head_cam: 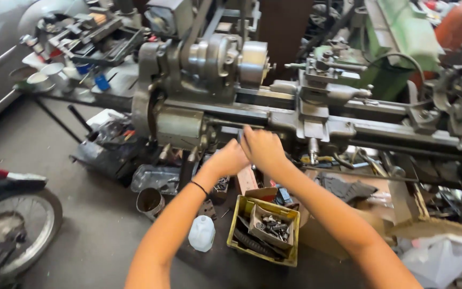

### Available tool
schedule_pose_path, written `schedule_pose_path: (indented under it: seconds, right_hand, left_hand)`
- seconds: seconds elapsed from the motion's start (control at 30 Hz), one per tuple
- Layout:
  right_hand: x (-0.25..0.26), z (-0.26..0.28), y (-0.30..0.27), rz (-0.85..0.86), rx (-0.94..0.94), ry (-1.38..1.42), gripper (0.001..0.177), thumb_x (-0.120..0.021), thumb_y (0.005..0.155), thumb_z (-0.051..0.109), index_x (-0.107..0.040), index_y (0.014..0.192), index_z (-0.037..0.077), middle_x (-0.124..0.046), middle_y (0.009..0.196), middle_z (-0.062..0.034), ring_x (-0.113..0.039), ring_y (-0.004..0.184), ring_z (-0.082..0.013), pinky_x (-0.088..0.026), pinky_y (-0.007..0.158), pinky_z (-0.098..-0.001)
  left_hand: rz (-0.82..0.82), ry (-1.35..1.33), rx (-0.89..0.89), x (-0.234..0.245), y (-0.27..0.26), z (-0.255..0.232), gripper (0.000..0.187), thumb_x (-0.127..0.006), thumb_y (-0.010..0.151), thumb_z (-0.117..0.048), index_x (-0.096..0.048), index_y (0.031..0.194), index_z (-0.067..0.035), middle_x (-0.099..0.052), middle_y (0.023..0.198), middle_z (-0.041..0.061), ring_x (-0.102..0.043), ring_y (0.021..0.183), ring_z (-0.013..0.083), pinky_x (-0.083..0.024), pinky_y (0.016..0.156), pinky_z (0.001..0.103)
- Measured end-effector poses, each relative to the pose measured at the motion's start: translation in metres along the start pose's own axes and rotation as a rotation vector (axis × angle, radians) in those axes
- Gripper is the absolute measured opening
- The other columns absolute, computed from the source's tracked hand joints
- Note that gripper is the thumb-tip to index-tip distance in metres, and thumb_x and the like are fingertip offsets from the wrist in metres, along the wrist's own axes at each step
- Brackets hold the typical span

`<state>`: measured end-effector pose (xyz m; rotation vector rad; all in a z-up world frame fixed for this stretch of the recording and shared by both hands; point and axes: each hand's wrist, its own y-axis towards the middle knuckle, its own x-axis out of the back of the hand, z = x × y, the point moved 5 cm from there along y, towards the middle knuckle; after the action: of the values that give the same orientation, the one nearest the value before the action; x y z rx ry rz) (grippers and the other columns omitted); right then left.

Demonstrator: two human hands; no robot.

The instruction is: The person operates a metal lathe, using a wrench to tighten bolts on the chuck and turning handwheels to adjust the carriage. They then use a screwdriver to make fine adjustments to the chuck and retrieve a tool from a drawer.

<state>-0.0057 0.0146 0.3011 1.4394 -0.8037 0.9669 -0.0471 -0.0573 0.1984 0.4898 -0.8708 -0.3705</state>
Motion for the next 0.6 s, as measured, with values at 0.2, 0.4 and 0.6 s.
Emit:
schedule_pose_path:
  seconds: [0.2, 0.4, 0.6]
  right_hand:
    - [0.019, 0.025, 0.111, -0.221, 0.112, 0.106, 0.022, -0.051, 0.094, 0.023, -0.052, 0.107, 0.005, -0.063, 0.080, -0.0147, -0.068, 0.079, -0.0386, -0.058, 0.063, -0.0500]
    - [0.026, 0.065, 0.183, -0.320, 0.132, 0.256, 0.034, -0.056, 0.093, 0.021, -0.048, 0.121, 0.004, -0.053, 0.097, -0.0144, -0.058, 0.086, -0.0384, -0.051, 0.056, -0.0523]
    - [0.017, 0.093, 0.255, -0.530, 0.142, -0.205, 0.035, -0.068, 0.082, 0.034, -0.053, 0.107, 0.016, -0.054, 0.092, -0.0010, -0.063, 0.085, -0.0212, -0.059, 0.064, -0.0304]
  left_hand:
    - [0.142, 0.240, 0.590, 0.093, 0.010, 0.164, 0.014, -0.055, 0.089, -0.026, -0.057, 0.091, -0.012, -0.052, 0.083, 0.004, -0.055, 0.075, 0.0279, -0.040, 0.060, 0.042]
    - [0.048, 0.367, 0.722, 0.143, 0.009, 0.254, 0.014, -0.049, 0.091, -0.021, -0.059, 0.099, -0.016, -0.058, 0.093, 0.006, -0.057, 0.086, 0.0307, -0.043, 0.068, 0.045]
    - [0.029, 0.480, 0.643, 0.107, -0.007, 0.320, 0.034, -0.047, 0.096, -0.019, -0.057, 0.127, -0.015, -0.059, 0.124, 0.005, -0.052, 0.119, 0.0209, -0.044, 0.090, 0.041]
